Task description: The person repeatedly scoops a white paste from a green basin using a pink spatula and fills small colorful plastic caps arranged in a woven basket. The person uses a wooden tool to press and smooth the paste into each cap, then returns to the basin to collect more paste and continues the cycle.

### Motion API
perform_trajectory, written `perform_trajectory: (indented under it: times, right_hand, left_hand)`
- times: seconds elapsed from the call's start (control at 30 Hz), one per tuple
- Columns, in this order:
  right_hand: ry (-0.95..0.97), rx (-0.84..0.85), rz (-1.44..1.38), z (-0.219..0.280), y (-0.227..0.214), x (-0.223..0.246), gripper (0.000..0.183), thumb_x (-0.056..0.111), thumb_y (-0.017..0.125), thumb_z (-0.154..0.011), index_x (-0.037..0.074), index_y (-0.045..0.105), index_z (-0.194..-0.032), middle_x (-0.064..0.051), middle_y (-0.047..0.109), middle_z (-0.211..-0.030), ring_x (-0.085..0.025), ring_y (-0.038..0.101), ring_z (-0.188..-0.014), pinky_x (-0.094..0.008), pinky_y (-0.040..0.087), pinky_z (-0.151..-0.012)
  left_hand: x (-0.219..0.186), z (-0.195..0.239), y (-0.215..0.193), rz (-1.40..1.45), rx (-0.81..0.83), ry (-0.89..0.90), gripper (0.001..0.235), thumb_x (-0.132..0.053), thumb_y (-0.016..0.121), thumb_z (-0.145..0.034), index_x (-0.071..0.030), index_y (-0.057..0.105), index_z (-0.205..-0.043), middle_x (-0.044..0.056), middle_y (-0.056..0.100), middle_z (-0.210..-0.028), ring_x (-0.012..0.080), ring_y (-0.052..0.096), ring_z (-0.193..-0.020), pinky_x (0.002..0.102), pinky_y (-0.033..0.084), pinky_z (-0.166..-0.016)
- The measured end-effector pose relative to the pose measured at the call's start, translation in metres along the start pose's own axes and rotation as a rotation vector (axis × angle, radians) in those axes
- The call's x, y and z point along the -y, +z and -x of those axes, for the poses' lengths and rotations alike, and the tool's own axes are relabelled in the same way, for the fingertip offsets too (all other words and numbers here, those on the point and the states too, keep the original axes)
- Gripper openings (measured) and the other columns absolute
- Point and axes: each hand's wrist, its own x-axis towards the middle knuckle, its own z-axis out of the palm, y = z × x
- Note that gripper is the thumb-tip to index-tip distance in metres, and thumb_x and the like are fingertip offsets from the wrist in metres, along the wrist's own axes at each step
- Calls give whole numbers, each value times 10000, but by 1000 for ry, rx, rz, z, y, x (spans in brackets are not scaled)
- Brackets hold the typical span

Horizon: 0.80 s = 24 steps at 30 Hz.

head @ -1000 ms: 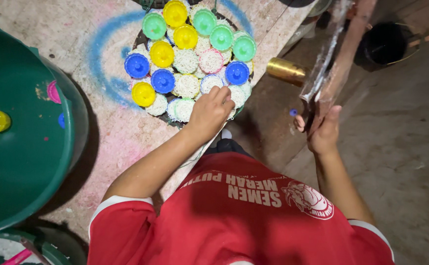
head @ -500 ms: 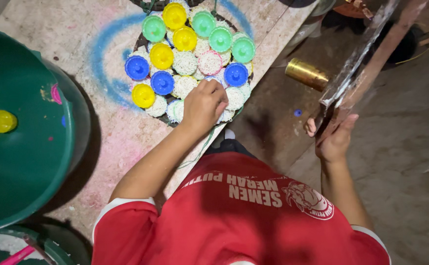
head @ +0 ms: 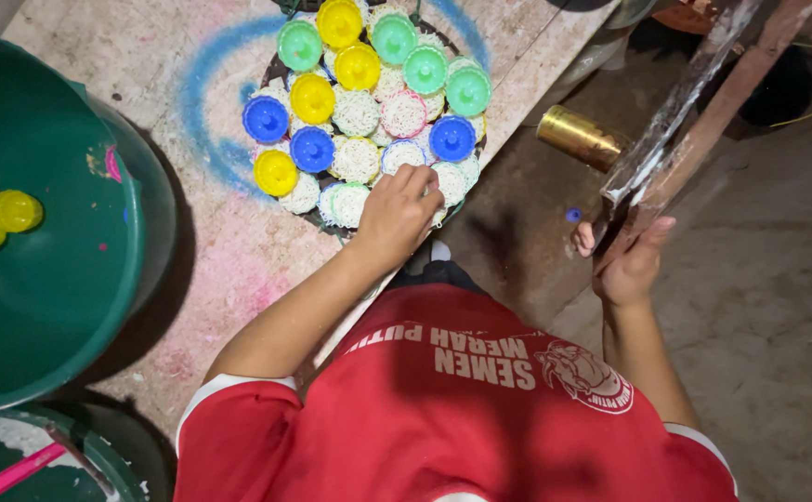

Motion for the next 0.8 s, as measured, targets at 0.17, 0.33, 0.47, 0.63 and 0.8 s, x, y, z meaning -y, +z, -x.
perform_trajectory:
  times: [0.17,0.33,0.47,0.63,0.8]
  right_hand:
    - [-31,-57,16,2,-3,0,881,784,295,-1008,25,490,-1410,-70,549,-1080,-215,481,-815,-372,408,-730]
    - [-61,-38,-15,3,-7,3,814,772,301,-1023,61,468,-1382,-63,517,-1017,-212,484,-800,-371,420,-735]
    - [-86,6,29,3,-8,4,793,784,296,-1065,46,464,-1299,-69,491,-963,-204,476,-765,-363,421,-714]
    - [-43,-14,35,-1,-5,2,850,811,292,-1010,64,484,-1365,-69,510,-1010,-212,468,-802,-373,401,-729]
    - [-3,-28,-48,-4,-3,-2,805,803,317,-985,113,467,-1372,-58,491,-977,-211,465,-782,-388,424,-741]
  left_hand:
    - [-4,1,-2,139,-34,-84,102,-110,762,-827,-86,696,-900,66,610,-1052,284,572,-995,417,485,-824]
    - [-2,-4,-6,346,-83,-269,98,-131,782,-821,-110,705,-879,56,619,-1019,283,582,-993,401,496,-831]
    - [5,-4,-8,296,-104,-277,88,-134,779,-845,-124,733,-919,50,626,-1050,287,581,-1028,405,500,-847]
    - [-6,5,-4,80,-62,-164,316,-270,836,-776,-128,701,-1023,64,599,-1113,290,555,-1056,430,447,-844]
    - [-25,10,7,-82,-12,-245,523,-430,873,-708,-129,643,-1069,78,563,-1177,286,530,-1077,437,397,-872]
